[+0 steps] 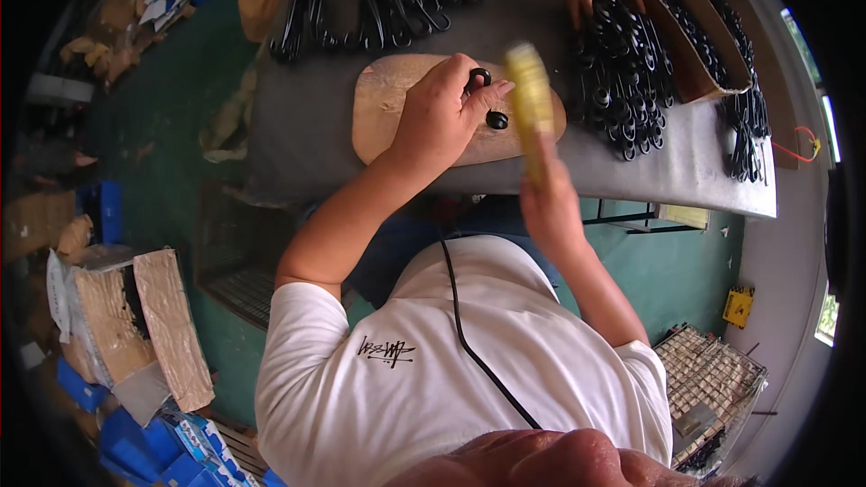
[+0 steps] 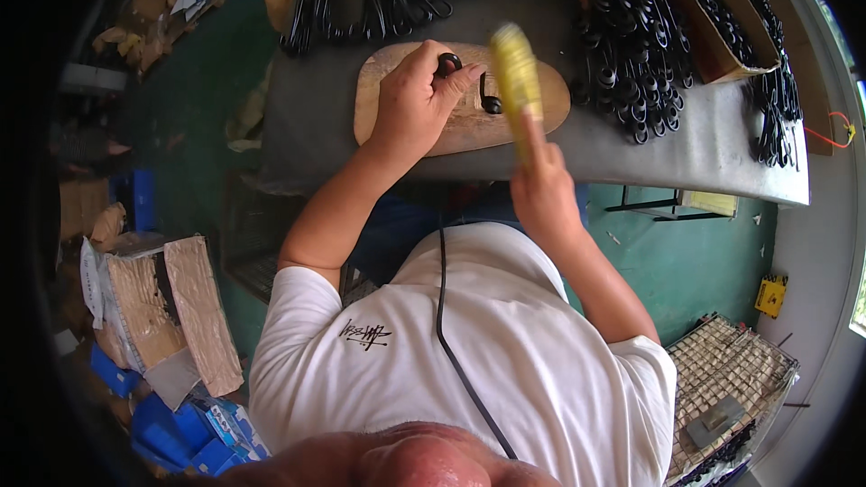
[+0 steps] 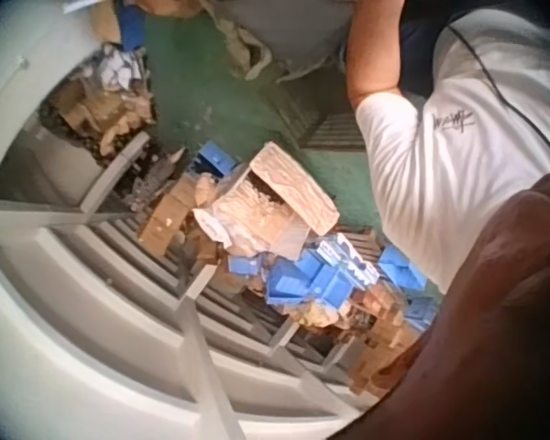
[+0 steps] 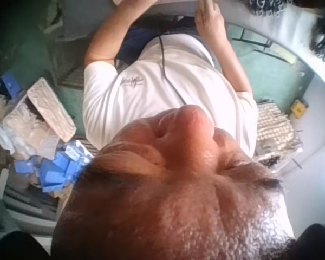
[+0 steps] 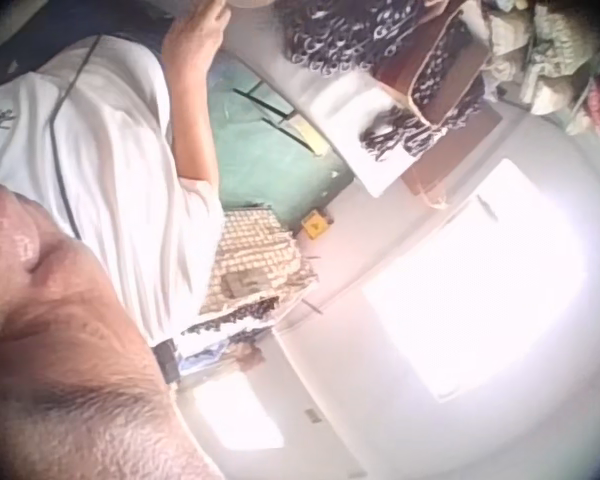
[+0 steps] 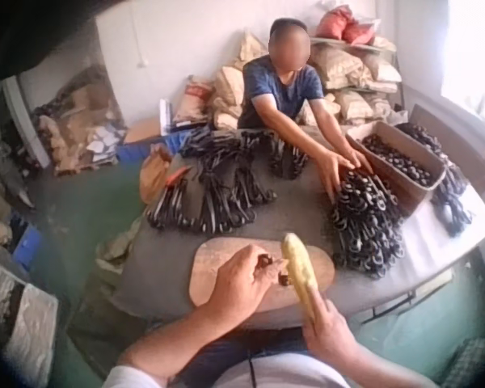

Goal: The recorder is cleaning or polishing small black plastic hooks using a textured yellow tool and sorting them into a collection basket.

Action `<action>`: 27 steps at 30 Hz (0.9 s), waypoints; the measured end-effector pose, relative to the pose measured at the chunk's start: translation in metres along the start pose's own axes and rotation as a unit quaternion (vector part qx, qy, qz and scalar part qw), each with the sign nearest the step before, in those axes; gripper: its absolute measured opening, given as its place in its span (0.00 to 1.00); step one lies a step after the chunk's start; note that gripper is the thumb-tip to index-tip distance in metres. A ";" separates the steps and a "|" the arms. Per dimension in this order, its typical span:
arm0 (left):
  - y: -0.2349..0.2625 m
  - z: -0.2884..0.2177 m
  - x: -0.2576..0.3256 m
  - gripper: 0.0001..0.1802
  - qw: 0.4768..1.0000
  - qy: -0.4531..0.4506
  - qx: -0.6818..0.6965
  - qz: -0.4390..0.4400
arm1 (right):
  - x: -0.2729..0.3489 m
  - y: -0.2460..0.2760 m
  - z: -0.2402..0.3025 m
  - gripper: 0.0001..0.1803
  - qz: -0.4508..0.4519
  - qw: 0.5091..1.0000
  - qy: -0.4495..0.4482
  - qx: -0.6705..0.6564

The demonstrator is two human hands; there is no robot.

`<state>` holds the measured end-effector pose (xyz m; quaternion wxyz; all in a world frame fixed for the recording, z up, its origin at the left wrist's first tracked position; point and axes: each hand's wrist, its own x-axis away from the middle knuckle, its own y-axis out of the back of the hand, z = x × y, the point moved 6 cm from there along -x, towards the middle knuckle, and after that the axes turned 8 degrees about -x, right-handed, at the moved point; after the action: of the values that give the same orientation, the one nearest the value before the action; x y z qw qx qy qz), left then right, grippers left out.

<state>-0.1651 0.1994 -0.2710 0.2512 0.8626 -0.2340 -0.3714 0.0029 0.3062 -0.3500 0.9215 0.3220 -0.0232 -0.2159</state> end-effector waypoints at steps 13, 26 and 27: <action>0.052 0.058 0.044 0.12 0.936 0.221 0.199 -0.189 | -0.042 0.012 -0.010 0.39 -0.029 0.991 0.047 0.118; 0.328 0.221 0.389 0.31 0.580 0.348 0.004 -0.737 | -0.251 0.190 -0.089 0.13 -0.305 0.883 0.044 0.353; 0.342 0.222 0.418 0.28 0.536 0.349 0.012 -0.769 | -0.284 0.185 -0.125 0.15 -0.219 0.894 -0.029 0.390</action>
<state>-0.1507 -0.3656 -0.4145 -0.0796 0.7747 0.6211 -0.0879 -0.1605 0.6259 -0.3103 0.6503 0.6461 -0.0612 -0.3948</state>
